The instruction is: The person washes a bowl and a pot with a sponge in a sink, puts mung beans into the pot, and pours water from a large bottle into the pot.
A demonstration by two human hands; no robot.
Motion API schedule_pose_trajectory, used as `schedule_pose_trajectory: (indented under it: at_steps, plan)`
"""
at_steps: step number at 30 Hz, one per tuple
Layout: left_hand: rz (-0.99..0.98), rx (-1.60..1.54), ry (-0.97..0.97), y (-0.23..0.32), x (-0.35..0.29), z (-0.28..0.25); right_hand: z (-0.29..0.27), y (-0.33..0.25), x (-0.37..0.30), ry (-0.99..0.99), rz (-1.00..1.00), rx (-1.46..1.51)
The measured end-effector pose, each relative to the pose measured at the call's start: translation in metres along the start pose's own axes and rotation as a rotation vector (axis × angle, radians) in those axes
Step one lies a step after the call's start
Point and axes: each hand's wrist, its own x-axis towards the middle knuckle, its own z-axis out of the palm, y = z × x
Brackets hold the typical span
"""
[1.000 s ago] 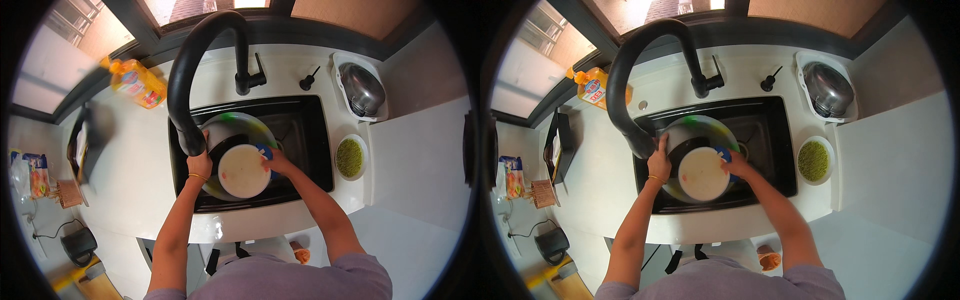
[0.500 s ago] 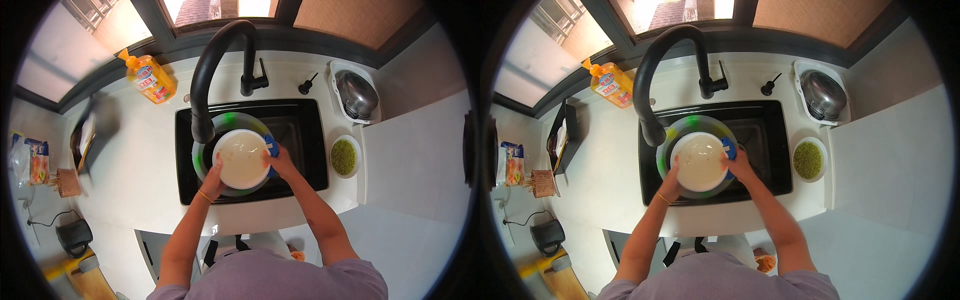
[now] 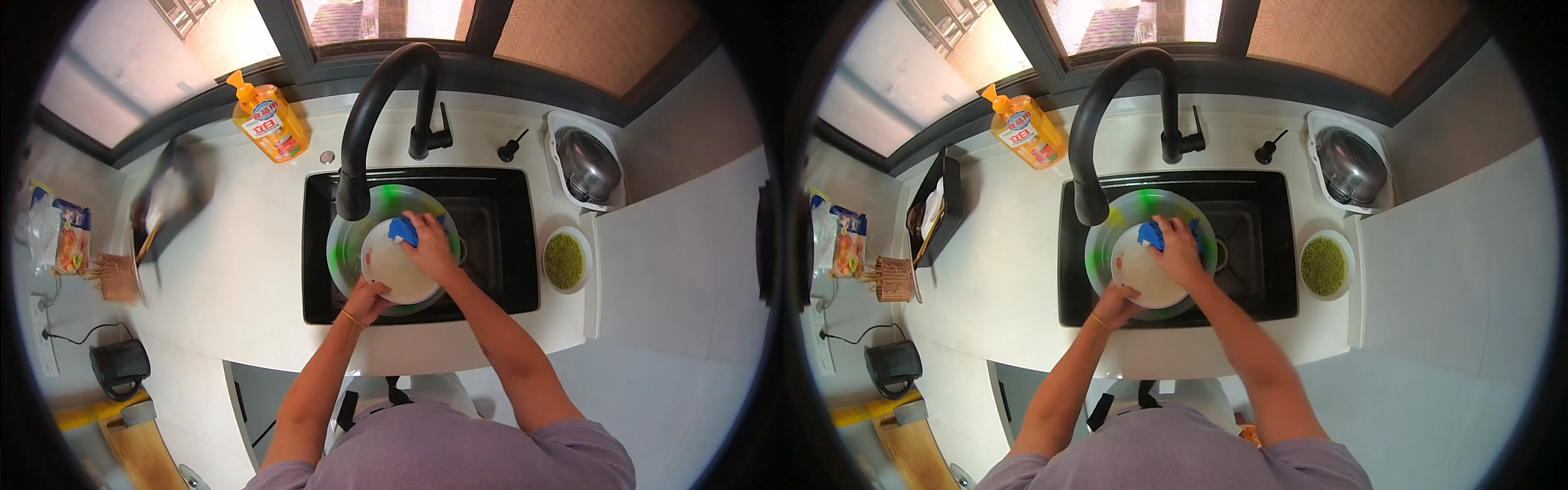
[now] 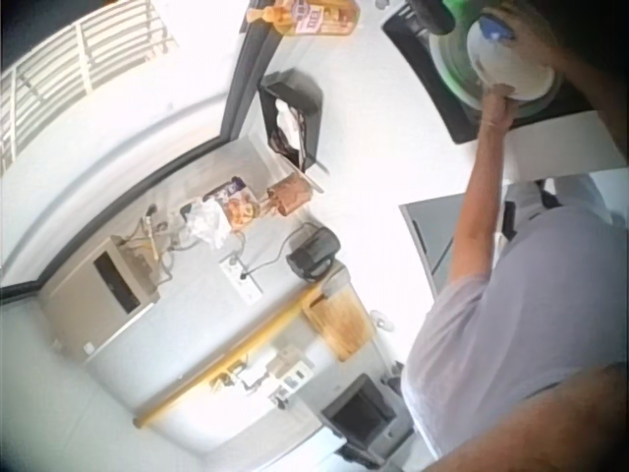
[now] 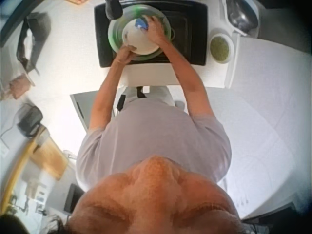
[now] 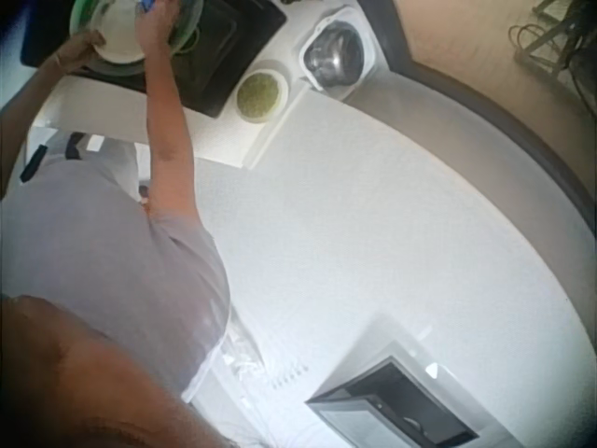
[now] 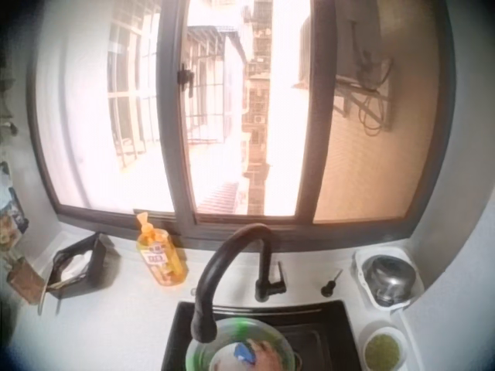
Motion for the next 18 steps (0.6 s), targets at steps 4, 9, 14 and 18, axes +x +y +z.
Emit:
schedule_pose_trajectory:
  at_steps: [4, 9, 14, 18]
  plan:
    - [-0.011, 0.016, -0.069, 0.002, 0.001, 0.011, 0.025, -0.017, -0.005, -0.026, 0.084, 0.19]
    - [0.011, 0.064, -0.199, 0.005, 0.017, 0.003, 0.04, -0.021, -0.019, -0.158, 0.052, 0.283]
    - [0.051, 0.126, -0.129, 0.016, 0.014, -0.003, 0.024, 0.009, -0.038, -0.477, -0.007, 0.304]
    - [0.078, 0.095, -0.111, 0.022, 0.011, 0.002, -0.005, 0.035, -0.022, -0.569, -0.292, -0.051]
